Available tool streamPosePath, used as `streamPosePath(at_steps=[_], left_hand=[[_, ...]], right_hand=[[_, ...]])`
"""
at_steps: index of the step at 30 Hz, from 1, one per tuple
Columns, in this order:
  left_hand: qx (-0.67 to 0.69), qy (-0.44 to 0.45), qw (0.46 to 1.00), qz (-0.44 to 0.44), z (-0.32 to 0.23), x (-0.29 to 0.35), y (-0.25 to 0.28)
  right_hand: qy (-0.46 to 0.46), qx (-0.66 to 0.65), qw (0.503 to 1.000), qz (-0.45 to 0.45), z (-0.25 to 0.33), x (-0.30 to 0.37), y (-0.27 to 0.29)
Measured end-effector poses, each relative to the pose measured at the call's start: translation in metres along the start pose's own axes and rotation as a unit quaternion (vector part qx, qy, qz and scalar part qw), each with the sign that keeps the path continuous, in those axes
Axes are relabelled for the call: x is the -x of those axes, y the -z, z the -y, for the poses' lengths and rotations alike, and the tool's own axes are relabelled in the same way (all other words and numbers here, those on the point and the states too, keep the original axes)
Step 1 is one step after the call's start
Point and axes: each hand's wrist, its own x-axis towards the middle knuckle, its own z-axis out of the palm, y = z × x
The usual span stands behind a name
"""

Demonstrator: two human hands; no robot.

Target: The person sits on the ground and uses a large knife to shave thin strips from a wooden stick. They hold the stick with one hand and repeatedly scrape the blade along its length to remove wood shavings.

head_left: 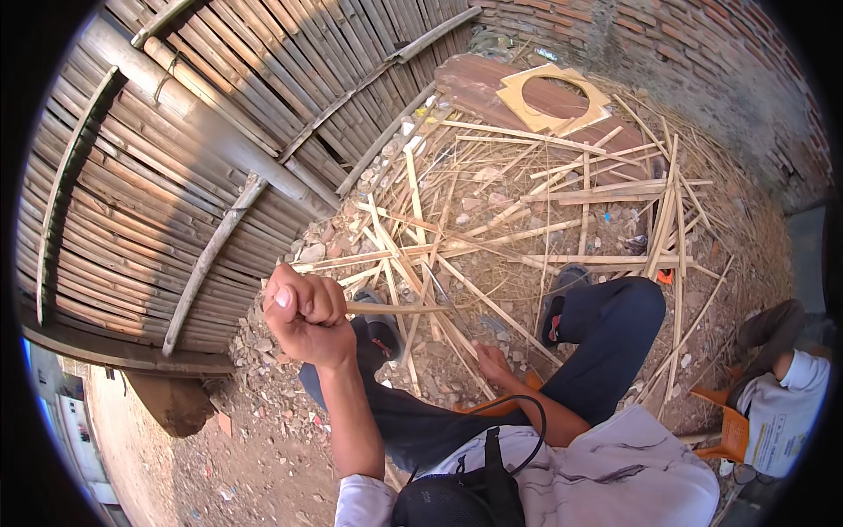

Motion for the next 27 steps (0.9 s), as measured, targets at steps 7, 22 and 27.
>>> streamPosePath(at_steps=[7, 22, 27], left_hand=[[0.014, -0.015, 0.999, 0.034, 0.001, -0.004, -0.005], [-0.066, -0.014, 0.990, -0.124, 0.017, -0.037, 0.001], [-0.028, 0.003, 0.995, -0.097, 0.016, -0.039, 0.007]], right_hand=[[-0.164, -0.053, 0.985, -0.004, 0.047, 0.007, 0.008], [0.291, 0.074, 0.953, -0.029, 0.087, 0.039, 0.008], [0.121, 0.078, 0.988, 0.058, 0.096, 0.045, 0.016]])
